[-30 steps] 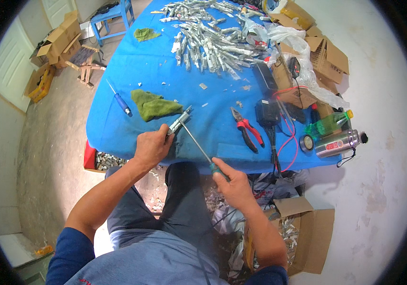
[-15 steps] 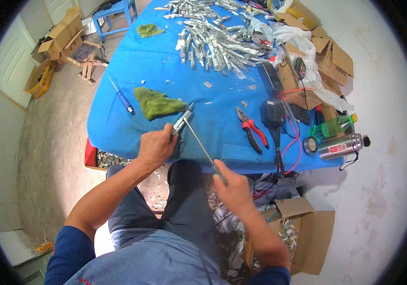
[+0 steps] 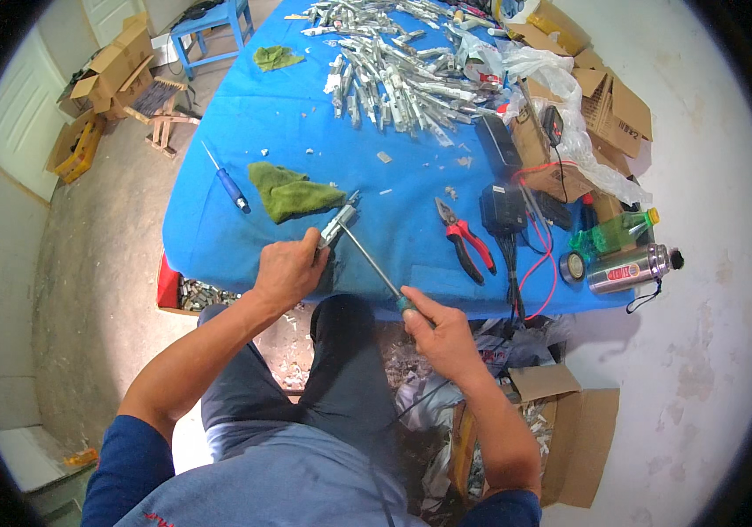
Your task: The person uses a screwdriver and pliers to pry apart a metal component over a blue table covered with various metal parts and tools.
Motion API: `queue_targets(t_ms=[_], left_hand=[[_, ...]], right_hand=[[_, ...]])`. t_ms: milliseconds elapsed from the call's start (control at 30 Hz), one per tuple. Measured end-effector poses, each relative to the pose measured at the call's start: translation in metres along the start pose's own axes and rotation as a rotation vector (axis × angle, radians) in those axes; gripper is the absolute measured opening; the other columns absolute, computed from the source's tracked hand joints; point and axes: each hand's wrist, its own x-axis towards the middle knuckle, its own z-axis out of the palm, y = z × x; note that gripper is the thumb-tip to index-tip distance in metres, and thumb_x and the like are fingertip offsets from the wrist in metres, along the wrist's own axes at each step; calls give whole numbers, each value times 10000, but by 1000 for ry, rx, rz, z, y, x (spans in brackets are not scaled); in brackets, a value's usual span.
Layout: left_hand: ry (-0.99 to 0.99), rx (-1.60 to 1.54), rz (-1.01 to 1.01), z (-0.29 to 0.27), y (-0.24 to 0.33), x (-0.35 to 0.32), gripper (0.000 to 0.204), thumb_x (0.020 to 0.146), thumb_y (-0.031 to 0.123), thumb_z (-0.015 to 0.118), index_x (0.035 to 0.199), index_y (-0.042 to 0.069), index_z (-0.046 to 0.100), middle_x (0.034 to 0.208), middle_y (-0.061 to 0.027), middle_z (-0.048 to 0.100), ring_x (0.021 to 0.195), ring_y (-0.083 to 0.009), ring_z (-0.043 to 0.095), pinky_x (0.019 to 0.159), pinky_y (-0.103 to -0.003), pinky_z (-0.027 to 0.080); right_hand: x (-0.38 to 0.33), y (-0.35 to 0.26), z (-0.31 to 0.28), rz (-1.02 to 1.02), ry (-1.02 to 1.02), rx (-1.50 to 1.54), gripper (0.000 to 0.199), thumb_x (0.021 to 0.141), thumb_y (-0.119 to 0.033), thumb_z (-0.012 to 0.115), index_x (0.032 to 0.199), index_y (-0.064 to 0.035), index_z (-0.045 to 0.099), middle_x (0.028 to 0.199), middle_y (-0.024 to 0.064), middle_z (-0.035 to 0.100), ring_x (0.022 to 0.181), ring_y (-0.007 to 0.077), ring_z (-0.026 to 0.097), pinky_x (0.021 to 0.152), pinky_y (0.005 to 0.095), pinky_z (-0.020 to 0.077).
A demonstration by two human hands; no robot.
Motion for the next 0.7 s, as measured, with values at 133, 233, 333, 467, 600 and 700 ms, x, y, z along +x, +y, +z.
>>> queue_targets(t_ms=[133, 233, 333, 467, 600, 700], left_hand=[[-6, 10, 3, 3, -2, -2, 226, 933, 238, 634, 907, 56, 503, 598, -177, 609, 570, -405, 631, 518, -536, 474], [-27, 2, 0, 1, 1, 1, 218, 942, 232, 603, 901, 43, 503, 596, -190, 608, 574, -414, 642, 527, -541, 489], [-20, 2, -29, 4, 2, 1, 215, 939, 238, 613, 900, 52, 512, 602, -185, 615, 574, -412, 637, 529, -544, 481], [-4, 25, -54, 4, 0, 0, 233, 925, 264, 647, 904, 69, 520, 623, -170, 632, 579, -408, 630, 535, -545, 469], [-17, -8, -33, -1, 1, 3, 293, 901, 324, 685, 892, 66, 545, 651, -165, 651, 610, -405, 646, 559, -529, 487], [-53, -92, 0, -14, 8, 6, 371, 875, 404, 718, 865, 58, 582, 670, -161, 661, 643, -397, 663, 582, -510, 498]], right_hand=[[-5, -9, 16, -208, 123, -293, 417, 945, -167, 653, 1340, -38, 616, 858, 209, 687, 704, 348, 674, 686, 404, 539], [-5, 2, 27, -351, 212, -425, 412, 927, -153, 662, 1327, -61, 626, 832, 226, 669, 735, 405, 665, 673, 434, 534], [-9, 1, 42, -304, 247, -603, 411, 925, -158, 665, 1327, -75, 626, 806, 212, 665, 743, 404, 666, 682, 467, 528], [-8, 8, 41, -302, 245, -370, 392, 943, -174, 658, 1321, -70, 637, 842, 221, 684, 746, 374, 682, 674, 427, 534], [-12, 10, 33, -86, 139, -11, 389, 971, -186, 654, 1338, -57, 637, 808, 128, 688, 653, 159, 637, 620, 322, 516], [-18, 4, 29, 43, 100, 117, 402, 974, -184, 653, 1355, -56, 627, 781, 51, 661, 617, 85, 585, 583, 275, 498]])
